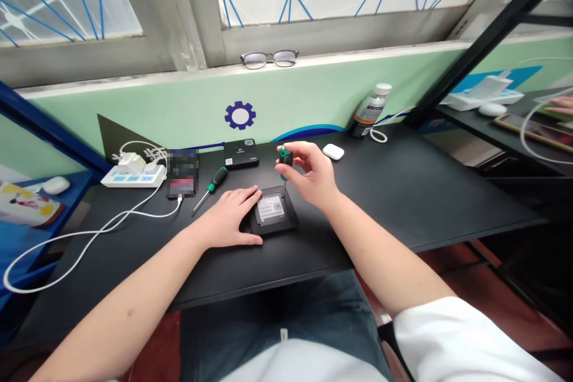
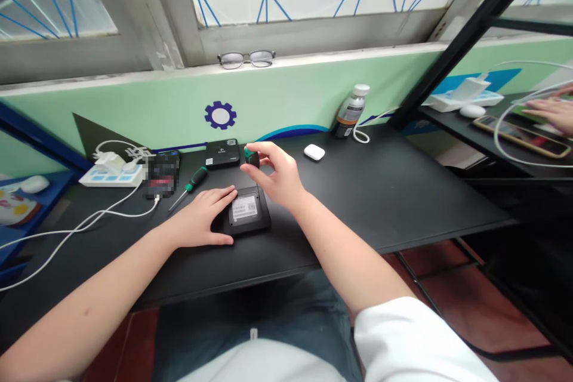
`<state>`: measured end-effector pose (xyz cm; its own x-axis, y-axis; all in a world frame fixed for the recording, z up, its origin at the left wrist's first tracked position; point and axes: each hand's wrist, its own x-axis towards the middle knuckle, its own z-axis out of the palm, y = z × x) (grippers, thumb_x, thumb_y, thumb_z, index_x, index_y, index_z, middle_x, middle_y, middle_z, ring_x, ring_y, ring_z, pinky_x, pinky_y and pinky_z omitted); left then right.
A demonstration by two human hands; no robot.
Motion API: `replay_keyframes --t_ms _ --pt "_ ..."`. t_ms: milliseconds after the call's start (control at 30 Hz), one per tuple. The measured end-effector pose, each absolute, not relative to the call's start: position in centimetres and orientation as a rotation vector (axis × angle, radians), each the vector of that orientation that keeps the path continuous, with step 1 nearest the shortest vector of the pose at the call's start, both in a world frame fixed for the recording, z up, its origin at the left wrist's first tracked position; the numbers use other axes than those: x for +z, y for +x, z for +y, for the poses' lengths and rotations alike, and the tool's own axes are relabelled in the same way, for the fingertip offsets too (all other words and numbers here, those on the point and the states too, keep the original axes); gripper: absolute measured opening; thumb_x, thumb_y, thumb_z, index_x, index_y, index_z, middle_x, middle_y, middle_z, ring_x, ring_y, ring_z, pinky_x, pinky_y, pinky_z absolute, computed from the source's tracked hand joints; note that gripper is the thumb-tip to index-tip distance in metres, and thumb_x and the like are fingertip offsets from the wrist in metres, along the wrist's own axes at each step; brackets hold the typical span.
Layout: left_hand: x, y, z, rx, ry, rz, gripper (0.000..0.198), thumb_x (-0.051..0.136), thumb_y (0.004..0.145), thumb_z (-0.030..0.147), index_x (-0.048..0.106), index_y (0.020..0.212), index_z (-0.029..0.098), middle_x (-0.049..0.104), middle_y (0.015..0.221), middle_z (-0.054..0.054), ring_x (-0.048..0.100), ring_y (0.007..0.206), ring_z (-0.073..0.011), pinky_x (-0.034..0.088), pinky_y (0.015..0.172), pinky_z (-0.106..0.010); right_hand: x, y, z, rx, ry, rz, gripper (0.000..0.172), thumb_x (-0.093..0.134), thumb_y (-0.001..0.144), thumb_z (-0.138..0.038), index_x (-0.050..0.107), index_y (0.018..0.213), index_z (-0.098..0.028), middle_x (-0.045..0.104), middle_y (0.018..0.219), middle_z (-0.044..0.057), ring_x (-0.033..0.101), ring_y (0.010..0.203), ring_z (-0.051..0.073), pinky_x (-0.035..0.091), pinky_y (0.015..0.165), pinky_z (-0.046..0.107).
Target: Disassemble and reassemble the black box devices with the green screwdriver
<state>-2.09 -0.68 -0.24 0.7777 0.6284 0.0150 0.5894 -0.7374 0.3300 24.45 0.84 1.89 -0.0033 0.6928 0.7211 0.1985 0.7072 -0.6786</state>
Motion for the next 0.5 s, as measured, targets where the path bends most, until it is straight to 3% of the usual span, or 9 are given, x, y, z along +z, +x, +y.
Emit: replay_keyframes --t_ms 500 --pt "-0.29 -2.1 -0.63 0.193 2.654 0.94 0.114 0.083 0.082 0.072 0.033 0.172 0.024 0.037 0.175 -0.02 0.041 0.157 -0.0442 0.035 0.127 -0.062 1.36 24.42 1.23 0.41 -0.738 -1.573 0.032 0.081 0.092 -0.036 0.066 0.12 -0.032 0.073 0.117 0.005 0.074 0.091 0.021 0.065 0.076 0.04"
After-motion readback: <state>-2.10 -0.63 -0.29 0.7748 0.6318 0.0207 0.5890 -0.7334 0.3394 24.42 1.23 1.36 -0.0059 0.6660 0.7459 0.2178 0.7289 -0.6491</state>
